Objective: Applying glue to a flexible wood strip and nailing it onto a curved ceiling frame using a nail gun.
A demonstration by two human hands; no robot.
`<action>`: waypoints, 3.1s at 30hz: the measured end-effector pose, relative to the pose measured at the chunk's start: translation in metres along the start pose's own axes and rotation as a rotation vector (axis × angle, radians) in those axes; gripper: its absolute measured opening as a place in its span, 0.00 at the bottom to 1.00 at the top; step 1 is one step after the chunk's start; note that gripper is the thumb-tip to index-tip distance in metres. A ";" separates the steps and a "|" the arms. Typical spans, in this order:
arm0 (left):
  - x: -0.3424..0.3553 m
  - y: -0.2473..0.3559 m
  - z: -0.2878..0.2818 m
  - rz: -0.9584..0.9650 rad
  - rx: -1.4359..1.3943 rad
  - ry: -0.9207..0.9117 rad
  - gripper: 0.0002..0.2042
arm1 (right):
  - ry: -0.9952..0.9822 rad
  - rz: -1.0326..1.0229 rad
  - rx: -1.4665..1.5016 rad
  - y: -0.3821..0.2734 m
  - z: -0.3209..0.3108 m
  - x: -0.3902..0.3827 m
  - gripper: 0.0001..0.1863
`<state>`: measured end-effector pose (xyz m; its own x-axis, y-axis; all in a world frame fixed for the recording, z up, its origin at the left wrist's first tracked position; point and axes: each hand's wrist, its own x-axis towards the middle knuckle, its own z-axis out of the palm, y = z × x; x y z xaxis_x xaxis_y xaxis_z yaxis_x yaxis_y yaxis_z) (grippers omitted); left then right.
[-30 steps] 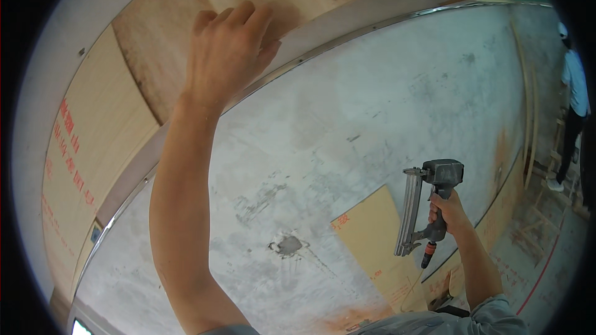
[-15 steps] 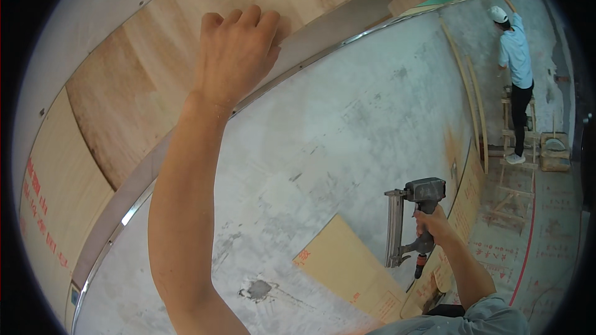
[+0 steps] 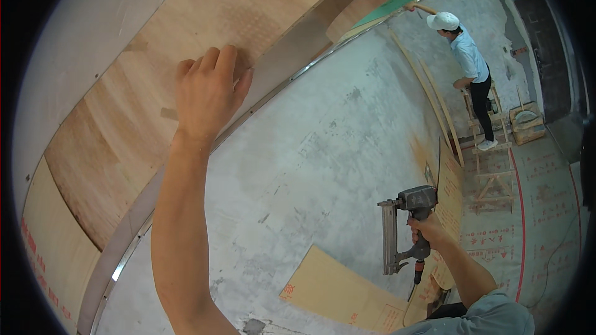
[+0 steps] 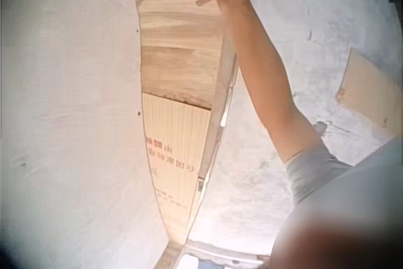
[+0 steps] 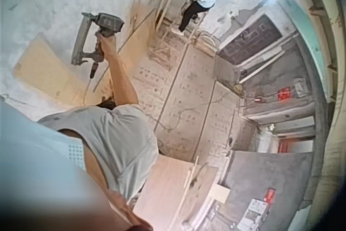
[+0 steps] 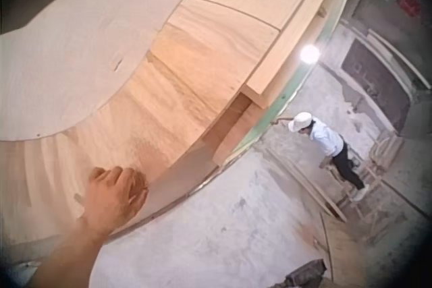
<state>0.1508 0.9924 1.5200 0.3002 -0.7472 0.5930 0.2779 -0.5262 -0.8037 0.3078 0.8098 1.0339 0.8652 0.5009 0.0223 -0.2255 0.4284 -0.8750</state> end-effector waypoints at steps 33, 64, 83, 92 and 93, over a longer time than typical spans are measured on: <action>0.098 0.056 0.017 -0.194 -0.204 0.232 0.13 | 0.249 -0.107 0.074 0.015 0.001 -0.007 0.08; -0.163 -0.082 -0.028 -0.159 0.450 -0.114 0.14 | 0.050 0.012 -0.024 0.032 -0.011 0.024 0.11; -0.318 -0.023 -0.212 -0.395 0.449 0.037 0.16 | 0.004 -0.175 -1.030 0.051 0.005 0.029 0.19; -0.571 0.346 -0.189 -1.420 -0.652 -0.416 0.02 | -0.465 0.526 -2.080 0.102 -0.147 -0.031 0.23; -0.597 0.397 -0.198 -1.688 -0.794 -0.467 0.03 | -0.412 0.600 -2.088 0.098 -0.166 -0.048 0.25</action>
<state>-0.0984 1.1489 0.8372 0.4267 0.7391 0.5212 0.1216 -0.6179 0.7768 0.3179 0.7031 0.8665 0.7197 0.4323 -0.5433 0.5523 -0.8307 0.0707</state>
